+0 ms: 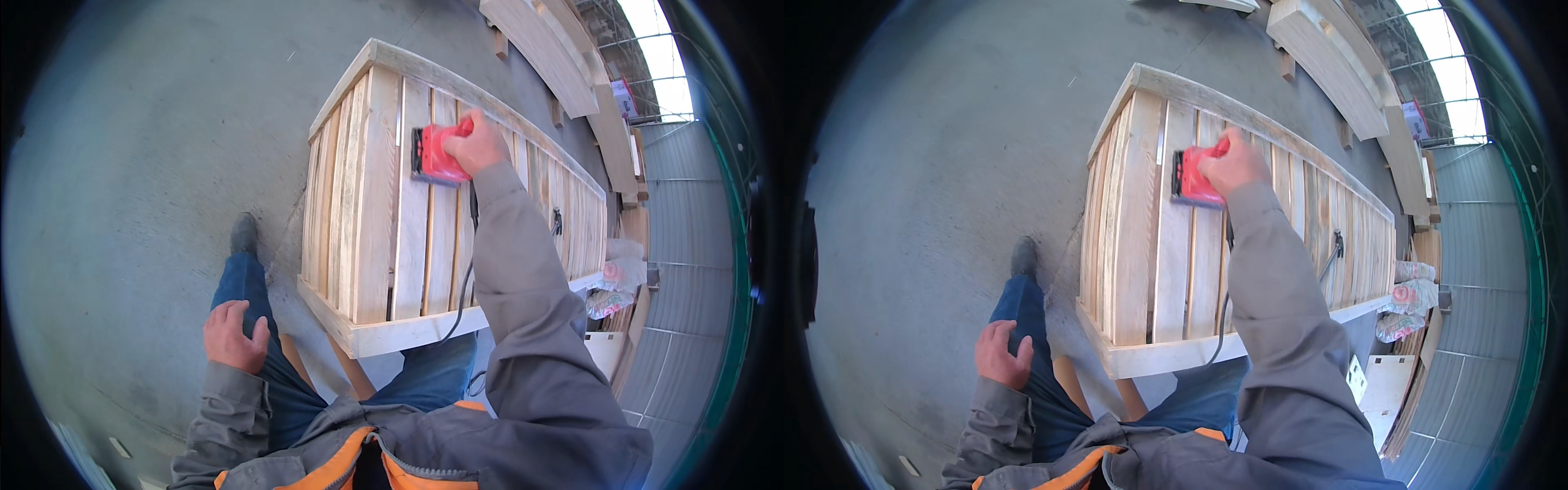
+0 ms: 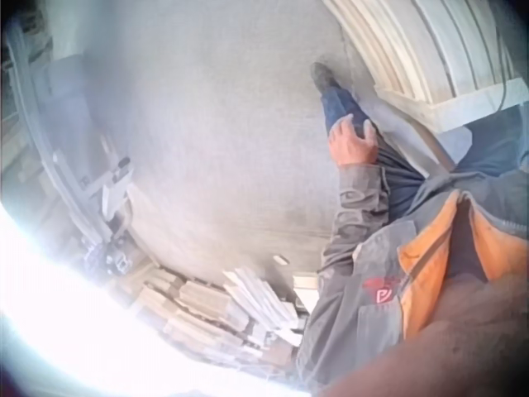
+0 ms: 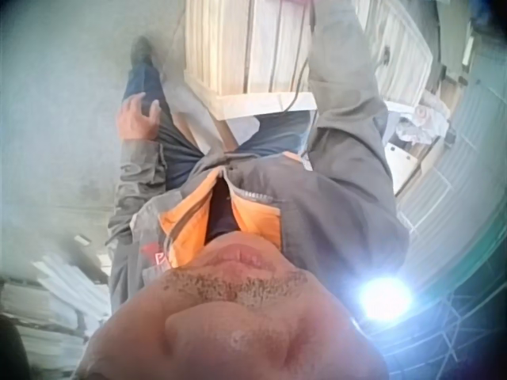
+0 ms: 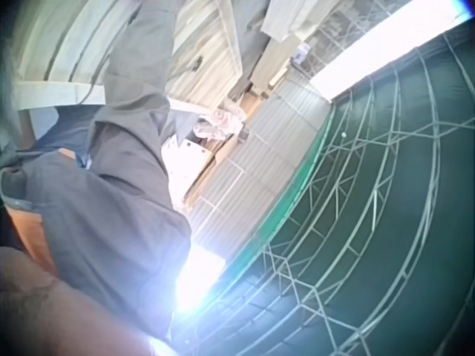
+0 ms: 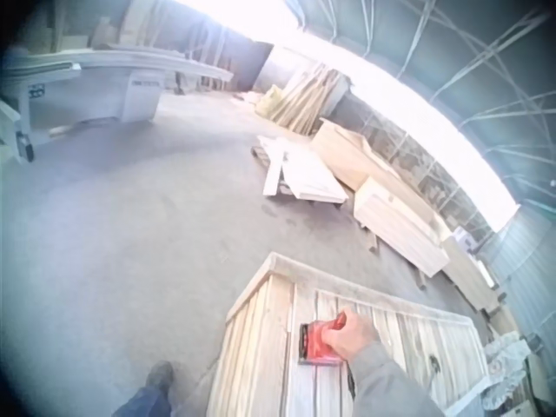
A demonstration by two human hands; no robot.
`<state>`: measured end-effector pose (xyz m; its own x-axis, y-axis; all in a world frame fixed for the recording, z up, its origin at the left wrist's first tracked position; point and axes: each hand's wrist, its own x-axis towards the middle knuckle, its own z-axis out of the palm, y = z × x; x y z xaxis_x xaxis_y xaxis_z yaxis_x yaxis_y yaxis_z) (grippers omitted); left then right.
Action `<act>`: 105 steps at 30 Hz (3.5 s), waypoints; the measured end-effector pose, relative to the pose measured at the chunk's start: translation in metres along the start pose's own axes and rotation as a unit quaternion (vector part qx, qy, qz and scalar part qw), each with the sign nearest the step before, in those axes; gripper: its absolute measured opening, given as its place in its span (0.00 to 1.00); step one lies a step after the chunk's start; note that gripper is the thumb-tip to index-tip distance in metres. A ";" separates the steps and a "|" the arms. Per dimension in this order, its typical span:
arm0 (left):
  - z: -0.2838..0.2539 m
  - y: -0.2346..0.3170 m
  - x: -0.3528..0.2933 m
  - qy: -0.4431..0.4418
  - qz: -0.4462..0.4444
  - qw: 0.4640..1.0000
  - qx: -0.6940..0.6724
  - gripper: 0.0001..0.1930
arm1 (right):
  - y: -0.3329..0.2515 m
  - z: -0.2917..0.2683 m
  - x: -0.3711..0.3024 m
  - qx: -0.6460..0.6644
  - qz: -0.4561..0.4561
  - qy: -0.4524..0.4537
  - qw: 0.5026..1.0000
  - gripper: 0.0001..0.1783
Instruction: The person uses a red electric sander to smooth the surface of a wooden pallet. They move the sander back and forth across the slats, covering multiple areas of the pallet throughout the clip.
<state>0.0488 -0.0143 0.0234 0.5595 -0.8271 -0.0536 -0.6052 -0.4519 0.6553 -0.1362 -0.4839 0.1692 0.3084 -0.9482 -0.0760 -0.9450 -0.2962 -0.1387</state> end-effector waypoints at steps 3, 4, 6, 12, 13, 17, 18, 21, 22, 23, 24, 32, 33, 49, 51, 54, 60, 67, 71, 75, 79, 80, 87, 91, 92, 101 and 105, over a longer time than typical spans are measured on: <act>-0.004 0.006 0.004 -0.004 0.008 1.000 0.019 0.22 | 0.000 0.008 0.032 0.011 -0.007 0.031 0.999 0.30; -0.004 0.006 0.004 -0.006 0.006 1.000 0.019 0.22 | -0.004 0.010 0.043 0.013 -0.012 0.041 0.999 0.30; -0.003 0.007 0.005 -0.009 0.002 1.000 0.019 0.22 | -0.005 0.006 0.062 -0.003 -0.002 0.042 0.999 0.31; -0.004 0.011 0.005 -0.019 -0.016 0.999 0.025 0.22 | -0.015 0.001 0.095 0.029 -0.001 0.015 0.999 0.32; -0.004 0.011 0.005 -0.018 -0.014 0.999 0.026 0.22 | -0.019 0.000 0.100 0.030 0.000 0.012 0.999 0.32; -0.006 0.013 0.007 -0.016 -0.001 1.000 0.022 0.21 | -0.032 -0.003 0.111 0.014 -0.005 0.006 1.000 0.32; -0.006 0.013 0.008 -0.017 0.004 1.000 0.020 0.21 | -0.034 -0.004 0.112 0.014 -0.003 -0.002 1.000 0.32; -0.003 0.012 0.005 -0.007 -0.002 1.000 0.026 0.22 | -0.044 -0.007 0.110 0.005 -0.005 -0.013 1.000 0.32; -0.003 0.011 0.005 -0.007 -0.002 1.000 0.022 0.22 | -0.045 -0.004 0.107 -0.006 -0.010 -0.007 1.000 0.31; -0.002 0.011 0.004 -0.008 -0.001 1.000 0.018 0.22 | -0.045 -0.004 0.105 -0.017 -0.014 -0.001 1.000 0.31; -0.003 0.011 0.005 -0.009 0.000 1.000 0.015 0.22 | -0.043 -0.004 0.100 -0.011 -0.014 -0.003 1.000 0.31; -0.001 0.013 0.001 -0.001 -0.012 1.000 0.013 0.21 | -0.009 -0.004 0.023 0.007 -0.019 -0.005 1.000 0.29; -0.001 0.013 0.001 -0.005 -0.012 1.000 0.011 0.21 | 0.006 0.005 0.018 -0.011 -0.017 0.021 1.000 0.28; 0.004 0.009 0.000 -0.001 0.000 1.000 0.031 0.21 | 0.003 0.006 0.007 -0.002 -0.010 0.025 1.000 0.30; 0.001 0.011 0.001 0.001 0.000 0.999 0.037 0.21 | -0.008 0.002 0.026 0.006 0.008 -0.002 1.000 0.27; 0.001 0.011 0.003 -0.011 -0.010 1.000 0.026 0.21 | -0.002 -0.002 0.058 -0.015 0.019 -0.001 1.000 0.27; 0.002 0.009 0.005 -0.016 0.013 1.000 0.020 0.21 | 0.003 -0.007 0.098 -0.007 0.016 -0.006 1.000 0.31; 0.000 0.017 0.008 -0.027 -0.007 0.999 0.032 0.21 | 0.007 -0.006 0.122 0.016 -0.009 -0.009 1.000 0.33; 0.001 0.019 0.008 -0.015 -0.010 0.999 0.041 0.21 | 0.001 -0.009 0.118 -0.004 -0.025 -0.013 1.000 0.34; 0.000 0.021 0.009 -0.016 -0.012 0.999 0.036 0.21 | 0.007 -0.010 0.100 -0.011 -0.035 -0.017 0.999 0.34; 0.003 0.021 0.006 -0.015 -0.018 0.999 0.032 0.20 | 0.009 -0.011 0.057 -0.023 -0.053 -0.010 0.998 0.31; 0.004 0.021 0.005 -0.013 -0.012 0.999 0.035 0.20 | 0.011 -0.008 0.047 -0.021 -0.049 -0.011 0.999 0.30; 0.003 0.013 -0.001 0.000 -0.003 0.999 0.037 0.19 | 0.012 -0.007 -0.040 -0.018 -0.020 -0.019 0.999 0.27; 0.005 0.012 -0.004 -0.003 -0.015 1.000 0.027 0.20 | 0.037 -0.007 -0.088 -0.004 -0.016 -0.025 1.000 0.27; 0.005 0.012 -0.004 -0.008 -0.017 1.000 0.025 0.20 | 0.040 -0.007 -0.102 -0.007 -0.012 -0.029 0.999 0.27; 0.011 0.011 -0.006 -0.013 -0.009 0.999 0.040 0.20 | 0.033 -0.002 -0.132 0.000 -0.013 -0.013 1.000 0.29; 0.013 0.012 -0.004 -0.006 -0.008 0.999 0.039 0.20 | 0.030 -0.002 -0.088 -0.019 -0.006 0.002 1.000 0.26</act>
<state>0.0324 -0.0207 0.0216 0.5625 -0.8235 -0.0729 -0.6391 -0.4891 0.5936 -0.1921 -0.4094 0.1733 0.3203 -0.9447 -0.0705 -0.9443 -0.3125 -0.1027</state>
